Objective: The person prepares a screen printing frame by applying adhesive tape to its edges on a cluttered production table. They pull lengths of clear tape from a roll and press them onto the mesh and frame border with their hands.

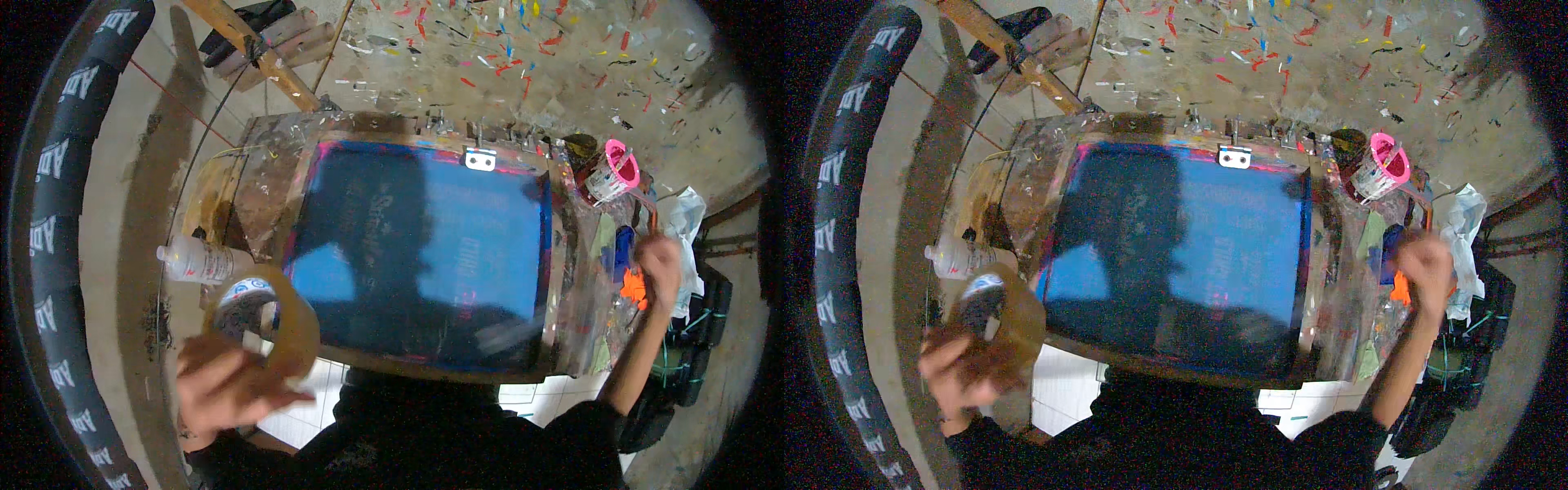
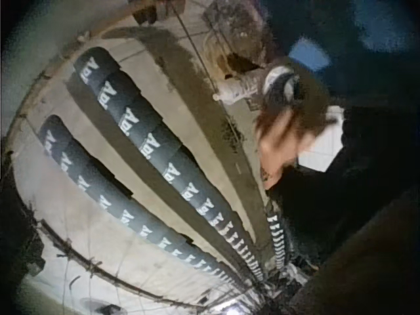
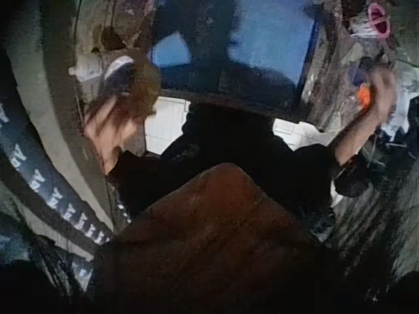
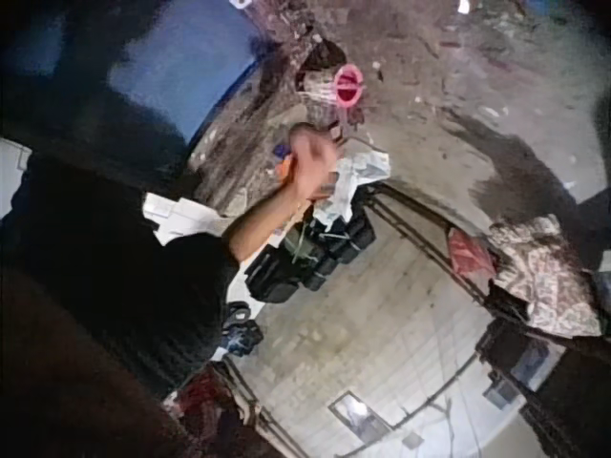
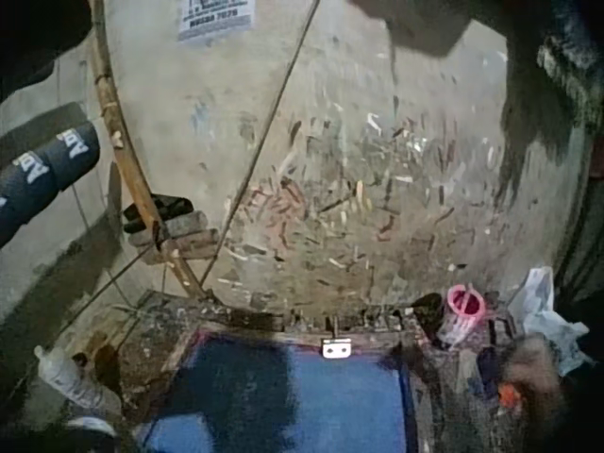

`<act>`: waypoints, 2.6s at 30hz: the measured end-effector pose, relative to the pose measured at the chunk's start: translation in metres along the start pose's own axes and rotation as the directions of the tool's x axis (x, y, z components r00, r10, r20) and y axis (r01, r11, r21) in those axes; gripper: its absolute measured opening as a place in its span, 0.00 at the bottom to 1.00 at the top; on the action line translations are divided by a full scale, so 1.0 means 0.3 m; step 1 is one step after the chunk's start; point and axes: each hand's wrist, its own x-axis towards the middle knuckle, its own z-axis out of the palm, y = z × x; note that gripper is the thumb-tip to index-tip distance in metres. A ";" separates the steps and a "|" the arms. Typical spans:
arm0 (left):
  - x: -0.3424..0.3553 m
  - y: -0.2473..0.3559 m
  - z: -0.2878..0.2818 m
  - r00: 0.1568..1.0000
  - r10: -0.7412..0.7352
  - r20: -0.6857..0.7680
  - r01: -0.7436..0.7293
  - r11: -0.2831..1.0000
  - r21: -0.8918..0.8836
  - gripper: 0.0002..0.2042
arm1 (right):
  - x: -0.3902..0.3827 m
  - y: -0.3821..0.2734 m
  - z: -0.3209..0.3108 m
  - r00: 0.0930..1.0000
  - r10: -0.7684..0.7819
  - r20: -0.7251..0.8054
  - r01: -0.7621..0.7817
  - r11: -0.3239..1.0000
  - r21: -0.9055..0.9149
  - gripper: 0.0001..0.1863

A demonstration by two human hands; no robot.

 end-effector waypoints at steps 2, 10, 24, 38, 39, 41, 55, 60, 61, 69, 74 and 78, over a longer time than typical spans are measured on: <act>0.018 0.054 -0.103 0.955 0.249 -0.163 -0.249 0.968 0.023 0.07 | -0.224 -0.006 -0.163 0.920 0.036 -0.391 -0.152 0.951 -0.269 0.10; 0.070 0.014 -0.023 0.631 0.549 -0.548 -0.575 0.805 0.145 0.08 | -0.723 -0.088 -0.297 0.821 -0.217 -0.528 0.437 0.834 0.337 0.14; 0.179 -0.230 0.391 0.908 0.183 -0.377 -0.161 0.983 0.091 0.10 | -0.319 -0.530 0.123 0.998 0.044 0.048 -0.016 0.878 -0.477 0.06; 0.320 -0.255 0.828 0.948 -0.271 -0.165 0.219 0.935 -0.279 0.37 | -0.043 -0.935 0.306 0.836 -0.146 0.528 0.471 0.685 -0.556 0.07; 0.366 -0.204 0.830 0.983 -0.052 -0.174 -0.063 0.801 -0.596 0.40 | -0.027 -0.924 0.327 0.823 -0.185 0.538 0.500 0.685 -0.530 0.07; 0.427 -0.026 0.796 0.960 0.165 -0.228 -0.281 0.523 -0.804 0.39 | -0.010 -0.862 0.349 0.826 -0.222 0.518 0.497 0.720 -0.484 0.07; 0.677 -0.223 1.031 0.560 0.595 0.577 0.407 0.410 -0.816 0.07 | -0.518 -0.362 0.340 0.732 0.580 -0.358 -0.621 0.784 -0.001 0.06; 0.790 -0.327 1.148 0.636 0.540 0.552 0.436 0.339 -0.834 0.08 | -0.663 -0.192 0.559 0.656 0.716 -0.238 -0.636 0.695 0.336 0.09; 0.814 -0.344 1.165 0.606 0.512 0.609 0.443 0.419 -0.793 0.09 | -0.660 -0.189 0.603 0.602 0.771 -0.210 -0.692 0.634 0.345 0.08; 0.861 -0.291 1.332 0.728 0.355 0.586 0.434 0.424 -0.795 0.08 | -0.599 -0.185 0.766 0.593 0.798 -0.108 -0.754 0.598 0.273 0.06; 0.822 -0.268 1.394 0.824 0.280 0.493 0.328 0.473 -0.817 0.10 | -0.616 -0.156 0.788 0.660 0.735 -0.154 -0.734 0.675 0.079 0.09; 0.799 -0.265 1.373 0.848 0.267 0.459 0.235 0.585 -0.776 0.12 | -0.596 -0.176 0.757 0.660 0.745 -0.095 -0.749 0.663 -0.004 0.15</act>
